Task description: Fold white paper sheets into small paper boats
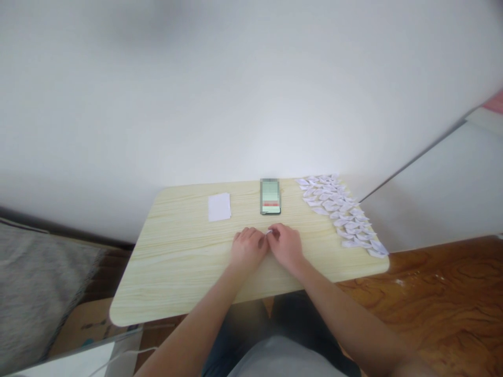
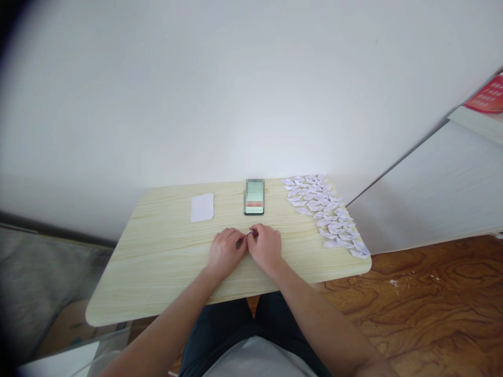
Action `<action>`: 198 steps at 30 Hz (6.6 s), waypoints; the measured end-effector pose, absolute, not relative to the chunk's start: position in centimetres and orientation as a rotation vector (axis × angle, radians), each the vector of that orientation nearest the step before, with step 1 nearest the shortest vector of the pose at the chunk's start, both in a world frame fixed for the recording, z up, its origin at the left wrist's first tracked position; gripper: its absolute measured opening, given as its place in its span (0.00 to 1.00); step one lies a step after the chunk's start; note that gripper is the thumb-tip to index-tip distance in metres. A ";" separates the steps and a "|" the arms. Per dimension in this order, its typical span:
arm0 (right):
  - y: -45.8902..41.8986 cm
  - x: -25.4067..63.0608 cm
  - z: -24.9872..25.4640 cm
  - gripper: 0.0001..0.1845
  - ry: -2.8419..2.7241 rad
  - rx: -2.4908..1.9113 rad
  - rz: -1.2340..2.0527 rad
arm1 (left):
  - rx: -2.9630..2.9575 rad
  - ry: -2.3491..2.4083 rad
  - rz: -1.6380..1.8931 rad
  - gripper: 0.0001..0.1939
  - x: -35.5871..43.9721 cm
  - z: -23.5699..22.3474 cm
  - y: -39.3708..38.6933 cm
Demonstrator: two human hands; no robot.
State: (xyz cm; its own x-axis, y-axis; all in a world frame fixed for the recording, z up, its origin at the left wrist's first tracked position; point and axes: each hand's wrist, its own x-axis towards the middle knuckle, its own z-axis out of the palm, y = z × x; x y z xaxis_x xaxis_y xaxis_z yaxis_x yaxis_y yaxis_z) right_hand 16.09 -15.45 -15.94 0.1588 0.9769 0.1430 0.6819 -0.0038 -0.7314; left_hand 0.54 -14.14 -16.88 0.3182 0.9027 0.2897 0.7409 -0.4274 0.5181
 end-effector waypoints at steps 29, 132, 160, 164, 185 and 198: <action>-15.9 17.0 -13.7 0.11 -1.006 -1.282 1.243 | 1.453 1.153 1.045 0.04 0.9 -14.0 -14.1; -15.2 18.7 -6.9 0.13 -1.247 -1.131 1.047 | 1.431 0.940 1.129 0.15 0.8 -6.7 -12.7; -15.7 19.1 -7.6 0.08 -1.599 -1.232 0.803 | 1.986 1.085 1.063 0.03 -0.5 -6.5 -12.9; -15.7 19.0 -8.1 0.05 -1.677 -1.298 0.723 | 2.044 1.105 0.984 0.03 -0.8 -6.6 -12.8; -15.4 18.6 -8.3 0.05 -1.763 -1.406 0.729 | 2.279 1.141 0.925 0.07 -0.4 -7.9 -13.1; -15.3 18.8 -10.3 0.04 -1.264 -1.381 1.073 | 1.854 1.221 1.166 0.05 -0.6 -9.4 -13.0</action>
